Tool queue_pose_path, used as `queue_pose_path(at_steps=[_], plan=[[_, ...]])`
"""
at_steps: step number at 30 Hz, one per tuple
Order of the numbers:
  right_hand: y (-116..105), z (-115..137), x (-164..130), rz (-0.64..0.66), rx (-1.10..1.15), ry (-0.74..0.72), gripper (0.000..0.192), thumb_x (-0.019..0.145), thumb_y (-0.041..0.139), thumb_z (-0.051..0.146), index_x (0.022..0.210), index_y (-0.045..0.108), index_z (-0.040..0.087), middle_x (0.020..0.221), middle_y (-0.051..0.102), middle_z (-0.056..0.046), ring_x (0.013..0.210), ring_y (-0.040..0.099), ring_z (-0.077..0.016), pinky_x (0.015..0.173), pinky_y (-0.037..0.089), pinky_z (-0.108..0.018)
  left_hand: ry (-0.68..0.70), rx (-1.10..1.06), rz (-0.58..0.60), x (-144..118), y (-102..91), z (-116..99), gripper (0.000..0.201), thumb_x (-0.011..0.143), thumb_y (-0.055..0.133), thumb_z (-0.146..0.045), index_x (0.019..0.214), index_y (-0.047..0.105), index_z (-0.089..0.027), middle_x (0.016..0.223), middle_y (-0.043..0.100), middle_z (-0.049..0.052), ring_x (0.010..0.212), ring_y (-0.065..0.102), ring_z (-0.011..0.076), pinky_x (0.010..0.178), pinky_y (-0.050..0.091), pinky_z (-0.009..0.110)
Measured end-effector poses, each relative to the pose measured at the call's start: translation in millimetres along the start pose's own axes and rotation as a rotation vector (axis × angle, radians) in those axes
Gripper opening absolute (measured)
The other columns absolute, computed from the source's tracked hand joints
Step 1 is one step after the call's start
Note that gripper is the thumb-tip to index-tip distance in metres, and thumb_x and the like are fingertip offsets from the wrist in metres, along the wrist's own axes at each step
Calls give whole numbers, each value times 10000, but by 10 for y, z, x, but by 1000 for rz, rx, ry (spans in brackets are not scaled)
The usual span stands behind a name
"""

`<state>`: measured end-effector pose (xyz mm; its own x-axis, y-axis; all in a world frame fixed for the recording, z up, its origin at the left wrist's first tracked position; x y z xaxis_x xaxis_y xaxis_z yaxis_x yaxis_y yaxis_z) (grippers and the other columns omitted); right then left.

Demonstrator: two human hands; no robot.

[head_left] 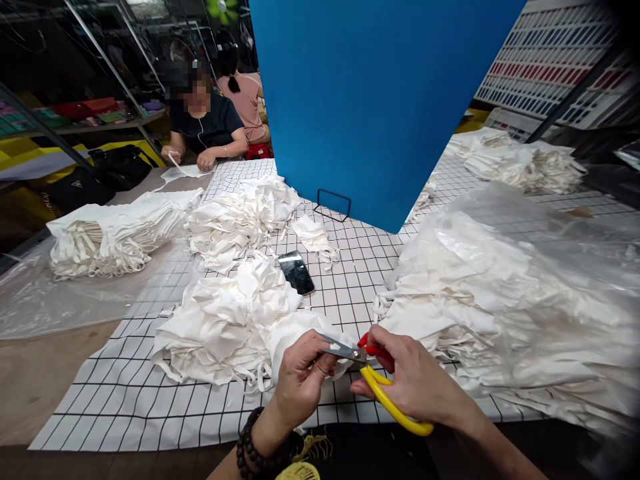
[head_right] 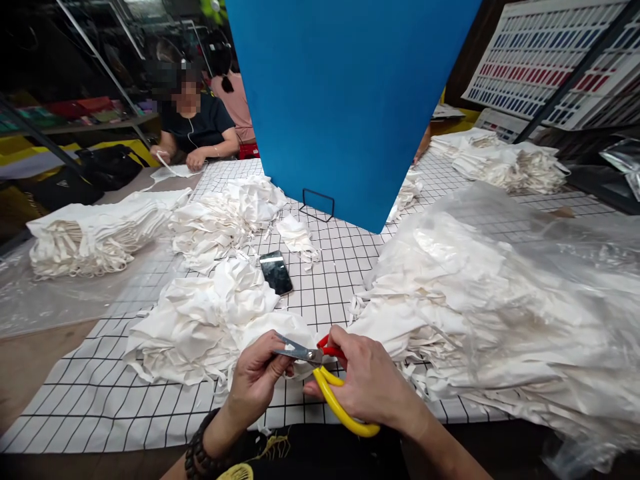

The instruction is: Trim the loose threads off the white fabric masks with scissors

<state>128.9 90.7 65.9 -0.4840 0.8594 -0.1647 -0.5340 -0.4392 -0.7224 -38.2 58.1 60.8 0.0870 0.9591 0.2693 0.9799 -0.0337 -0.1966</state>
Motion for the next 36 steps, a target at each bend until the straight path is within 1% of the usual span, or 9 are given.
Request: queue_pose_path(at_steps=[8, 21, 25, 27, 28, 30, 33, 35, 36], plan=[[18, -12, -15, -60, -13, -29, 407, 699, 716, 533, 733, 436, 240, 597, 544, 38, 529, 454, -138, 504, 279, -245, -78, -33, 3, -10, 16, 57, 212, 928, 544, -229, 761, 666, -180, 707, 574, 33, 683, 561, 157, 626, 441, 263], [63, -13, -6, -28, 49, -41, 446, 693, 734, 504, 693, 382, 232, 555, 463, 72, 498, 369, -102, 477, 244, -232, -157, -150, 56, -56, 40, 129, 205, 920, 565, -263, 812, 713, -170, 758, 581, 52, 661, 564, 144, 588, 475, 244], [119, -106, 1, -36, 170, -20, 413, 674, 761, 425, 684, 399, 228, 563, 460, 71, 506, 345, -96, 467, 252, -227, -203, -247, 38, -40, 83, 163, 216, 912, 577, -293, 809, 711, -159, 780, 571, 45, 613, 577, 129, 556, 486, 244], [124, -217, -5, -39, 301, 10, 395, 678, 768, 420, 728, 425, 229, 594, 477, 66, 527, 365, -101, 475, 289, -225, -203, -268, 8, 8, 11, 148, 216, 906, 586, -307, 800, 705, -161, 774, 571, 35, 621, 585, 129, 566, 492, 243], [106, -306, -11, -56, 369, 36, 392, 687, 765, 428, 748, 432, 231, 609, 485, 62, 538, 381, -107, 481, 312, -227, -192, -264, -42, 43, -95, 124, 213, 900, 598, -313, 787, 702, -165, 762, 574, 27, 636, 586, 128, 579, 493, 238], [11, -557, -33, -149, 469, 111, 384, 707, 753, 455, 775, 446, 234, 631, 505, 51, 554, 422, -121, 499, 360, -240, -138, -239, -230, 121, -479, 33, 188, 865, 652, -323, 756, 691, -175, 737, 596, 6, 669, 581, 119, 604, 485, 218], [-241, -1017, -128, -398, 492, 233, 378, 706, 751, 479, 800, 484, 229, 650, 549, 30, 583, 495, -149, 539, 413, -273, 39, -180, -641, 174, -1336, -229, 168, 793, 730, -334, 781, 670, -178, 744, 647, -50, 697, 562, 82, 668, 460, 201], [-357, -1255, -207, -497, 465, 303, 368, 697, 756, 464, 823, 508, 224, 681, 597, 7, 614, 549, -174, 565, 438, -292, 163, -54, -779, 222, -1820, -433, 124, 856, 647, -283, 848, 668, -161, 769, 655, -89, 741, 546, 61, 786, 433, 263], [-372, -1329, -236, -502, 444, 333, 352, 699, 752, 449, 832, 517, 223, 707, 622, -6, 627, 572, -184, 572, 448, -300, 157, 31, -792, 275, -1998, -483, 104, 875, 613, -243, 888, 668, -156, 768, 653, -100, 748, 541, 62, 815, 420, 309]])
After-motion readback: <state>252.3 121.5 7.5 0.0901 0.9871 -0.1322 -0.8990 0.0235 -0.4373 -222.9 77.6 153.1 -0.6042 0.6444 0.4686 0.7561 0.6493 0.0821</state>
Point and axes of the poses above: each hand's wrist, its own x-axis towards the middle knuckle, its own y-axis out of the palm, z = x × y, the point moved 7 cm from there along x, towards the middle knuckle
